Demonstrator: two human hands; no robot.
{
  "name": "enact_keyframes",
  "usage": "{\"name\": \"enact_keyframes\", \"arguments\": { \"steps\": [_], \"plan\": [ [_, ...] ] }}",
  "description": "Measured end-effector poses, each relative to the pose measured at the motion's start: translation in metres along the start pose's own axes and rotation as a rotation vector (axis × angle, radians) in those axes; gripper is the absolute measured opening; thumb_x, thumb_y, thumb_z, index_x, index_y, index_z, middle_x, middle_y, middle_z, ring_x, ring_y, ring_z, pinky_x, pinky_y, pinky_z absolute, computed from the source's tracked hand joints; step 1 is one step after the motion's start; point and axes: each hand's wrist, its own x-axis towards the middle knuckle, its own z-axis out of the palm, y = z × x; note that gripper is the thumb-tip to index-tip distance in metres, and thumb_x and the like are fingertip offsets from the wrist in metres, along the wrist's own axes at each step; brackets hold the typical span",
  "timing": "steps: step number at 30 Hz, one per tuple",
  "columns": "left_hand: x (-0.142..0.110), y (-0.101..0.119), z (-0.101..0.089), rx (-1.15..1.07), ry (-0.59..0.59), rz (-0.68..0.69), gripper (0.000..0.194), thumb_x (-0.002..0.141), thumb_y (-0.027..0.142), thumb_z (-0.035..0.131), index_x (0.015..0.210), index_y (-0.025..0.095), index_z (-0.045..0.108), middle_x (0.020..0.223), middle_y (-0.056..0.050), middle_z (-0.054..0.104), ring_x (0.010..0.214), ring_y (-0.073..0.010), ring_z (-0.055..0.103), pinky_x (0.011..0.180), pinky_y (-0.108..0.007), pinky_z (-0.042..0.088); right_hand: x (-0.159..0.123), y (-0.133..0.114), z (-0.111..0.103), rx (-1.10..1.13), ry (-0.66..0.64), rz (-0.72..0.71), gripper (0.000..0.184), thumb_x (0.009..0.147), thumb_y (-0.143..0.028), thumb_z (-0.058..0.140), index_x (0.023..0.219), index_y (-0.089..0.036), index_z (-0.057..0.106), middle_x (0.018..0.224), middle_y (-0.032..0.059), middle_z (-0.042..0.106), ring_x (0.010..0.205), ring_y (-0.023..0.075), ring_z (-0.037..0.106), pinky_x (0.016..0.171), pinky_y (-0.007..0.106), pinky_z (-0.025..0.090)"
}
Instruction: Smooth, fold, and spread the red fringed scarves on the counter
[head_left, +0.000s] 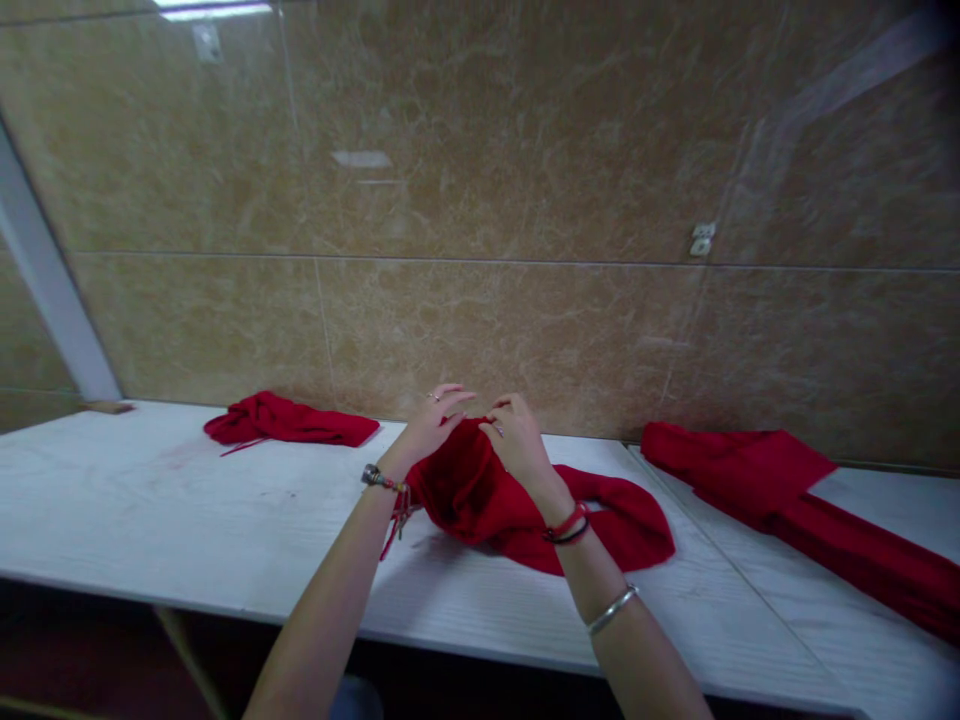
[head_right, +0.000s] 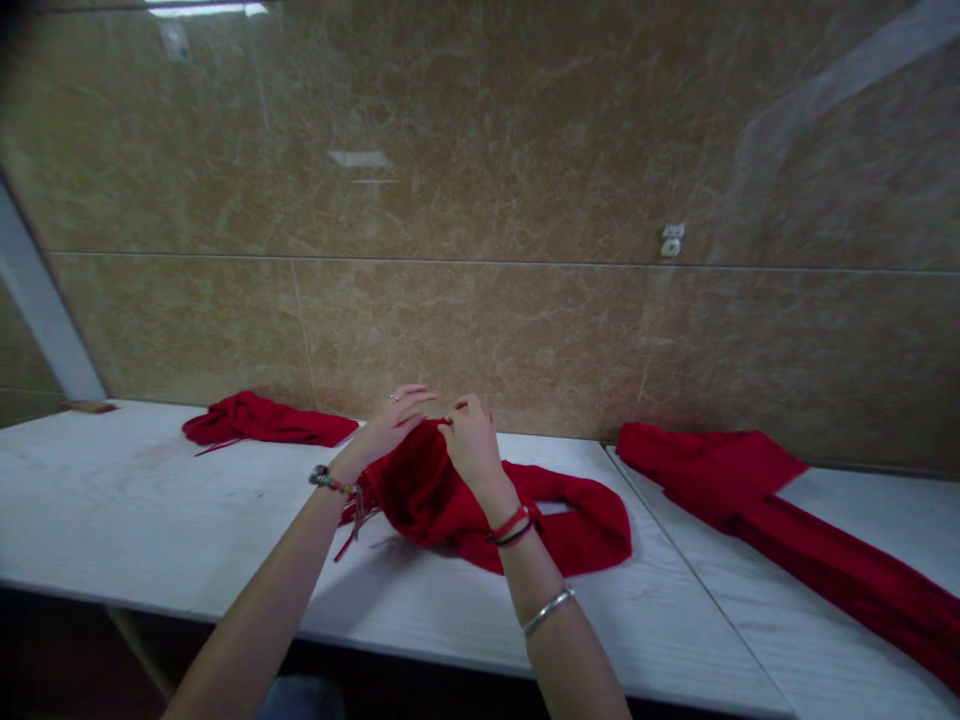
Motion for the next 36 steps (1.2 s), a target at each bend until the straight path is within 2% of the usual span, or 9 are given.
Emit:
{"name": "enact_keyframes", "arguments": {
  "steps": [2,5,9,14,20,22,29,33,36],
  "plan": [
    [0.004,0.013,0.0,-0.131,0.001,0.061,0.028,0.086,0.018,0.041,0.109,0.019,0.057,0.122,-0.008,0.048,0.115,-0.0156,0.044,0.102,-0.033,0.031,0.002,-0.005,-0.01,0.027,0.061,-0.06,0.01,0.077,-0.018,0.056,0.075,-0.015,0.065,0.097,0.0107,0.053,0.091,0.0207,0.052,0.085,0.038,0.041],
    [0.006,0.021,0.0,-0.183,-0.038,0.026,0.023,0.085,0.02,0.043,0.097,0.016,0.062,0.117,-0.009,0.053,0.111,-0.0163,0.048,0.099,-0.032,0.034,0.002,-0.009,-0.02,0.053,0.131,-0.084,0.011,0.078,-0.019,0.055,0.075,-0.016,0.065,0.092,0.0092,0.053,0.089,0.0205,0.052,0.084,0.038,0.042],
    [0.004,0.019,-0.005,-0.069,-0.057,-0.204,0.025,0.081,0.028,0.047,0.093,0.014,0.064,0.1,-0.009,0.063,0.095,-0.0184,0.056,0.087,-0.03,0.041,0.003,-0.006,-0.034,0.081,0.283,-0.066,0.011,0.079,-0.02,0.054,0.075,-0.017,0.064,0.091,0.0085,0.052,0.086,0.0199,0.052,0.08,0.037,0.044],
    [-0.002,0.022,-0.015,0.084,-0.244,-0.452,0.044,0.075,0.051,0.048,0.071,0.011,0.067,0.06,-0.005,0.063,0.055,-0.0154,0.054,0.053,-0.024,0.038,0.005,0.0,-0.046,0.054,0.354,-0.036,0.009,0.076,-0.021,0.056,0.072,-0.017,0.063,0.091,0.0082,0.052,0.085,0.0202,0.052,0.078,0.037,0.044],
    [-0.001,0.029,-0.016,0.242,-0.304,-0.451,0.023,0.074,0.029,0.055,0.065,0.013,0.069,0.063,-0.007,0.065,0.057,-0.014,0.055,0.056,-0.023,0.037,0.005,-0.005,-0.041,0.072,0.306,-0.08,0.01,0.076,-0.021,0.056,0.069,-0.018,0.062,0.09,0.0077,0.052,0.081,0.0183,0.053,0.077,0.035,0.045],
    [-0.001,0.026,-0.02,0.295,-0.228,-0.468,0.02,0.075,0.023,0.053,0.066,0.013,0.068,0.067,-0.008,0.065,0.061,-0.0146,0.056,0.06,-0.024,0.039,0.005,-0.001,-0.043,0.056,0.331,-0.081,0.012,0.077,-0.022,0.054,0.069,-0.019,0.061,0.089,0.0072,0.052,0.081,0.0181,0.053,0.076,0.034,0.045],
    [-0.009,0.01,-0.061,0.565,0.344,-0.584,0.02,0.079,0.025,0.048,0.077,0.014,0.064,0.094,-0.011,0.056,0.082,-0.0213,0.056,0.072,-0.03,0.044,0.005,0.045,-0.086,-0.098,0.665,0.132,0.012,0.075,-0.023,0.052,0.067,-0.018,0.059,0.082,0.0069,0.049,0.081,0.0196,0.049,0.077,0.035,0.042],
    [-0.009,0.007,-0.066,0.42,0.341,-0.462,0.016,0.077,0.027,0.05,0.072,0.015,0.06,0.086,-0.008,0.055,0.085,-0.0204,0.054,0.08,-0.031,0.042,0.004,0.057,-0.092,-0.107,0.668,0.188,0.013,0.074,-0.025,0.053,0.069,-0.017,0.061,0.082,0.0063,0.049,0.08,0.0191,0.05,0.078,0.035,0.042],
    [-0.006,0.006,-0.057,0.14,0.285,-0.512,0.018,0.079,0.028,0.044,0.07,0.016,0.054,0.071,-0.003,0.054,0.073,-0.0173,0.053,0.072,-0.03,0.043,0.003,0.06,-0.081,-0.136,0.459,0.198,0.011,0.072,-0.025,0.056,0.067,-0.017,0.062,0.081,0.0062,0.052,0.078,0.0185,0.051,0.076,0.033,0.042]
  ]
}}
